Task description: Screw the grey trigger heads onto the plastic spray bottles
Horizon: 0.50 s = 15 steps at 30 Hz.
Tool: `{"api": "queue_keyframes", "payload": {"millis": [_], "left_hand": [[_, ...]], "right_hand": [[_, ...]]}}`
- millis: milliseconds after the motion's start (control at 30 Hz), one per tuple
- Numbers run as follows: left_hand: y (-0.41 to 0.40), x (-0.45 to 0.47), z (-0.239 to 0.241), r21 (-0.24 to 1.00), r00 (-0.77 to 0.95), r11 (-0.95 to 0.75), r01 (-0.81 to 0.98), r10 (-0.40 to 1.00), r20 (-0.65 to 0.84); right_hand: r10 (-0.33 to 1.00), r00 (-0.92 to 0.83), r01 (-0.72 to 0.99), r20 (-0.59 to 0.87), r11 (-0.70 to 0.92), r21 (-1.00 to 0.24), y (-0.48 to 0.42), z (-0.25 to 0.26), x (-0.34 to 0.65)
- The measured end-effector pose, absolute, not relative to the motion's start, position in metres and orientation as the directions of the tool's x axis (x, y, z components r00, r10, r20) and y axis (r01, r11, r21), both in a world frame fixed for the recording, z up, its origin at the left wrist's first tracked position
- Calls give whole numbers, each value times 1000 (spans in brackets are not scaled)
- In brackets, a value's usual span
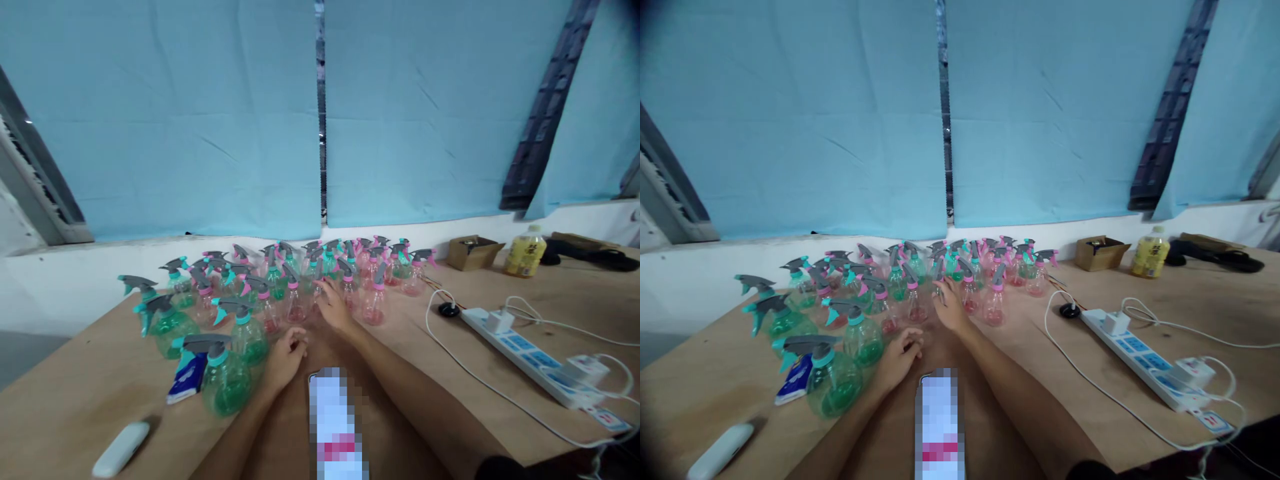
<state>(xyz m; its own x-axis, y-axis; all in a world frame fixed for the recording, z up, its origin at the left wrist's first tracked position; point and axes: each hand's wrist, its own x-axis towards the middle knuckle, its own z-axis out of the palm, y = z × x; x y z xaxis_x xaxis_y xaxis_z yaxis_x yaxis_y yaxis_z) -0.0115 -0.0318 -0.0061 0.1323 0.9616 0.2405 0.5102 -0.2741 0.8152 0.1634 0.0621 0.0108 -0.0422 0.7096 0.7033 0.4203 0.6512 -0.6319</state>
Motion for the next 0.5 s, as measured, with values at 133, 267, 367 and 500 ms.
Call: {"api": "queue_keyframes", "payload": {"millis": [133, 267, 367, 500], "left_hand": [[-30, -12, -8, 832, 140, -278, 480, 961, 240], [-28, -13, -11, 829, 149, -297, 473, 955, 257], [-27, -12, -12, 832, 145, -303, 465, 953, 266], [-28, -12, -11, 825, 145, -302, 479, 953, 264]], "right_hand": [[669, 91, 346, 738, 674, -653, 57, 14, 162], [691, 229, 294, 686, 622, -725, 57, 12, 157], [712, 233, 232, 662, 621, -749, 55, 12, 152], [742, 208, 141, 637, 621, -771, 48, 21, 150]]}}
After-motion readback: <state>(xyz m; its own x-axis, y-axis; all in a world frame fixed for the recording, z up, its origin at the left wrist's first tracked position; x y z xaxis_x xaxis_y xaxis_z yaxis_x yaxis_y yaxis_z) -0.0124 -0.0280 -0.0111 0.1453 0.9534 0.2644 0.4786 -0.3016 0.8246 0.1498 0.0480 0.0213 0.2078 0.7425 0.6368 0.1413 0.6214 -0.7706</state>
